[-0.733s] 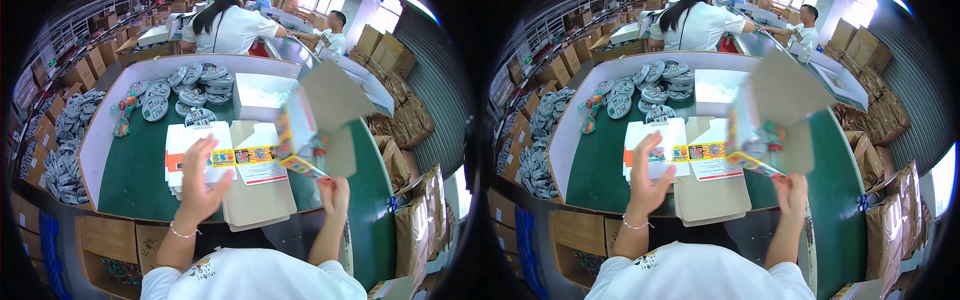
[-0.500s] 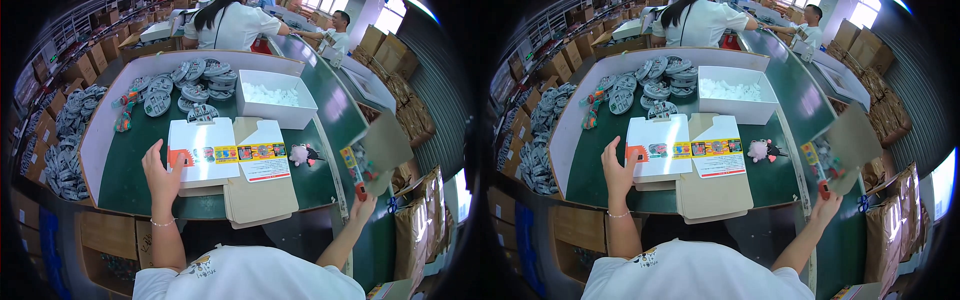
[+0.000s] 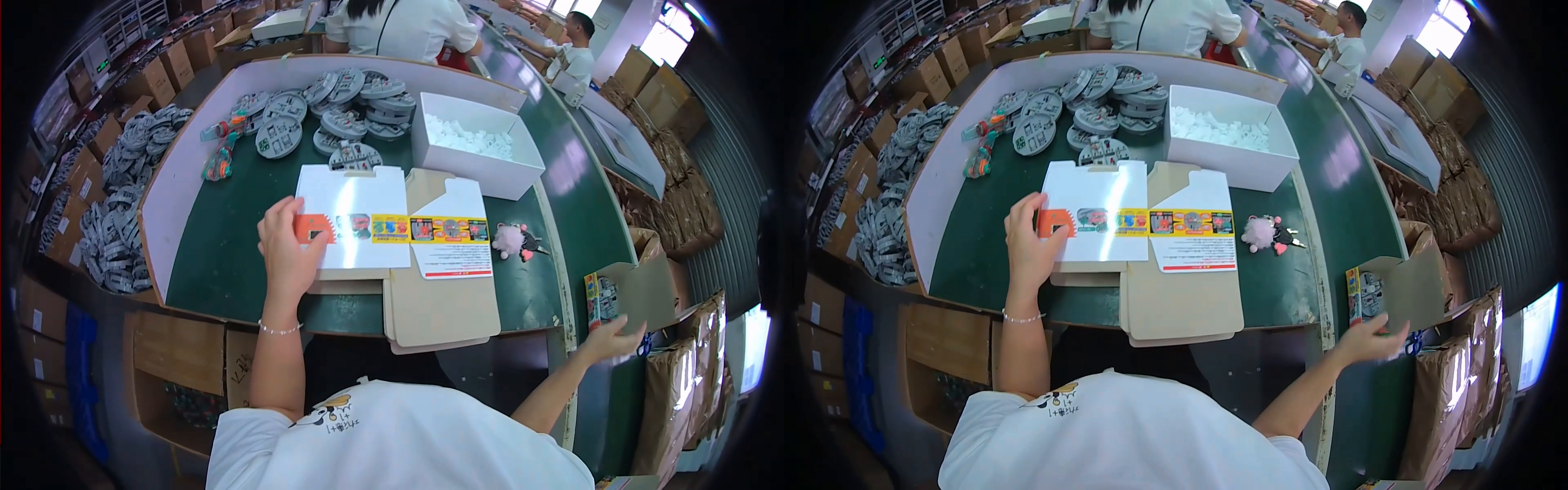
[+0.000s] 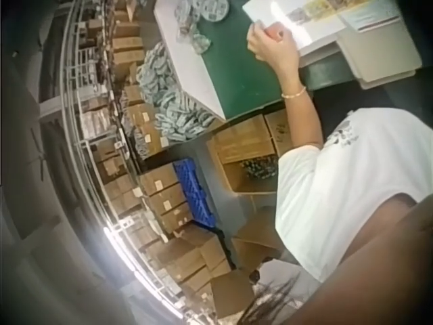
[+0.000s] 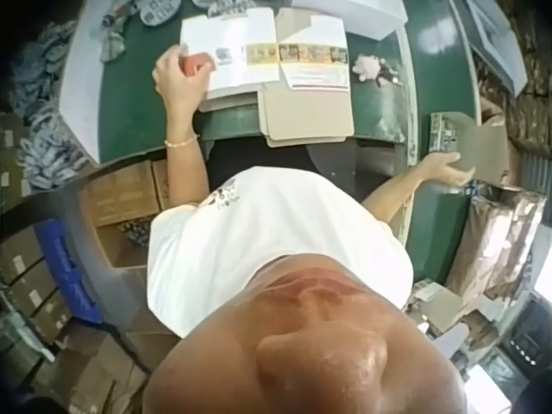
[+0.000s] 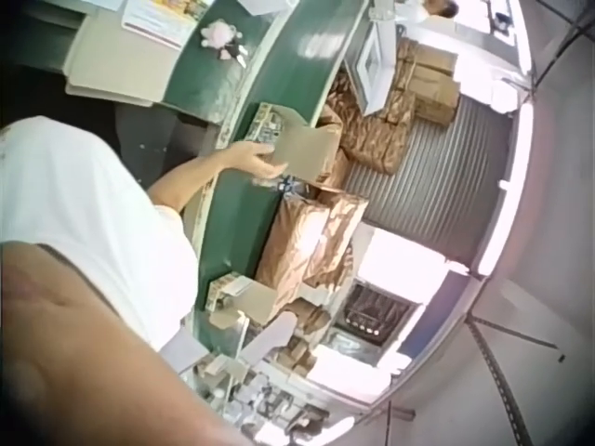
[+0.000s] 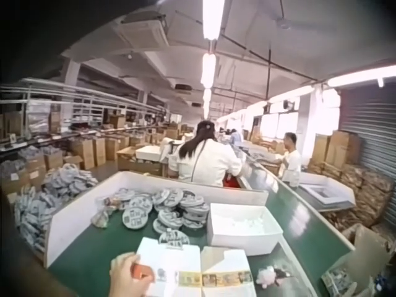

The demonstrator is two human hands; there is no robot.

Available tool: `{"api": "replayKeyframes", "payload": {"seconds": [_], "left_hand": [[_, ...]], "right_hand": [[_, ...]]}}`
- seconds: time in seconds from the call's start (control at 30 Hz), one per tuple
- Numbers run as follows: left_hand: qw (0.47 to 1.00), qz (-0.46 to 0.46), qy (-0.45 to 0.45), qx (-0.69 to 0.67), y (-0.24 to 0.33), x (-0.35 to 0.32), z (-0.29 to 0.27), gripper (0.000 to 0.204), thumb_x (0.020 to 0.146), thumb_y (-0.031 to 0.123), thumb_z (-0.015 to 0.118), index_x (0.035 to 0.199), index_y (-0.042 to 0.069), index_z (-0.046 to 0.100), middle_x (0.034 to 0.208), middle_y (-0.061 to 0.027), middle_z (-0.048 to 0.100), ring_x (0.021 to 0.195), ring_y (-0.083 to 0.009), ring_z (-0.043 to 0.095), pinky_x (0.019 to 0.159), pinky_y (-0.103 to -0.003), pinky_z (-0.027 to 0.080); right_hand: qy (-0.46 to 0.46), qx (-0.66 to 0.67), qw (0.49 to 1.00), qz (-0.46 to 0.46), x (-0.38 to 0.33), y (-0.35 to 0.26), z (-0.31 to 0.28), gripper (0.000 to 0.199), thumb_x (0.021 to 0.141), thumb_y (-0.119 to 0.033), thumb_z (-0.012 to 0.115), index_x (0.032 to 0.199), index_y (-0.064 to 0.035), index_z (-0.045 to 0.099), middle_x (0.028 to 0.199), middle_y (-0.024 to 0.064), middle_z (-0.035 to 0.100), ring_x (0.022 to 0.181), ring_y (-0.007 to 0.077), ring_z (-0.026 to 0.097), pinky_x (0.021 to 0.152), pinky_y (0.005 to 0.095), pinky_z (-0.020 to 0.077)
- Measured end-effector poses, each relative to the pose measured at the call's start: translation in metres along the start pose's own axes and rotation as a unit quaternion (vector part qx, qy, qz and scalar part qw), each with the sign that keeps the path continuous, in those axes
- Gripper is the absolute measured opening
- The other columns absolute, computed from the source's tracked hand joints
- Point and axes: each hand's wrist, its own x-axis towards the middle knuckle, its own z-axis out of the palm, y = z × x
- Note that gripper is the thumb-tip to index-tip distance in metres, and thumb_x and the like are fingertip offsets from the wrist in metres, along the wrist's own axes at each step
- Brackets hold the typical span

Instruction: Assemble and pack plastic toy components into cardboard boxes on a factory assembly line.

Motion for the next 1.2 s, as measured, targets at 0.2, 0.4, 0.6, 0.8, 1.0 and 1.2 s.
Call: {"api": "replayKeyframes", "payload": {"seconds": [0.2, 0.4, 0.6, 0.8, 1.0, 1.2], "left_hand": [[0.996, -0.059, -0.035, 0.057, 0.007, 0.01, 0.003, 0.086, 0.069, 0.039, 0.082, 0.137, -0.001, 0.047, 0.138, -0.0128, 0.045, 0.13, -0.0316, 0.038, 0.106, -0.047, 0.032], [0.997, -0.042, -0.043, 0.048, 0.003, 0.006, -0.002, 0.098, 0.066, 0.043, 0.084, 0.14, -0.003, 0.041, 0.143, -0.0162, 0.039, 0.133, -0.0338, 0.033, 0.108, -0.05, 0.029], [0.994, -0.018, -0.072, 0.08, 0.009, 0.002, -0.005, 0.112, 0.062, 0.047, 0.086, 0.145, -0.004, 0.031, 0.151, -0.0206, 0.029, 0.141, -0.0363, 0.023, 0.111, -0.051, 0.024], [0.992, 0.041, -0.023, 0.116, 0.013, 0.001, 0.0, 0.109, 0.066, 0.04, 0.088, 0.146, -0.004, 0.028, 0.151, -0.0209, 0.032, 0.141, -0.0325, 0.03, 0.111, -0.048, 0.029], [0.863, -0.021, 0.018, -0.505, 0.019, 0.021, -0.024, 0.08, 0.078, 0.02, 0.081, 0.141, -0.005, 0.038, 0.138, -0.0186, 0.051, 0.12, -0.0216, 0.055, 0.095, -0.035, 0.048], [0.865, 0.098, -0.239, -0.43, 0.047, 0.023, -0.087, 0.06, 0.083, 0.019, 0.077, 0.132, -0.005, 0.051, 0.133, -0.0192, 0.056, 0.117, -0.0216, 0.058, 0.093, -0.034, 0.049]], "right_hand": [[-0.276, 0.265, 0.91, -0.157, -0.017, -0.161, 0.006, 0.024, 0.087, -0.007, 0.065, 0.111, -0.0065, 0.069, 0.123, 0.0155, 0.058, 0.12, 0.0297, 0.053, 0.097, 0.0395, 0.0433], [-0.524, 0.382, 0.695, -0.311, -0.076, -0.255, 0.042, 0.026, 0.087, -0.017, 0.069, 0.106, -0.0001, 0.071, 0.123, 0.0136, 0.057, 0.105, 0.028, 0.056, 0.09, 0.0359, 0.0468], [-0.615, 0.328, 0.654, -0.293, -0.122, -0.301, 0.061, 0.042, 0.087, -0.025, 0.072, 0.114, 0.006, 0.062, 0.122, 0.0166, 0.056, 0.095, 0.0208, 0.057, 0.083, 0.0341, 0.0488], [-0.765, 0.38, 0.514, 0.078, -0.104, -0.321, 0.05, 0.033, 0.089, -0.024, 0.072, 0.107, 0.0021, 0.061, 0.098, 0.0085, 0.065, 0.071, 0.0084, 0.058, 0.064, 0.0258, 0.0492], [-0.714, 0.497, 0.479, 0.119, -0.062, -0.325, 0.023, 0.022, 0.091, -0.016, 0.069, 0.103, 0.0005, 0.061, 0.082, 0.0009, 0.065, 0.062, 0.006, 0.056, 0.058, 0.0219, 0.0463], [-0.65, 0.615, 0.437, 0.092, -0.016, -0.332, 0.005, 0.009, 0.092, -0.007, 0.065, 0.096, 0.0016, 0.063, 0.084, 0.0017, 0.064, 0.063, 0.0067, 0.057, 0.059, 0.0214, 0.0453]]}}
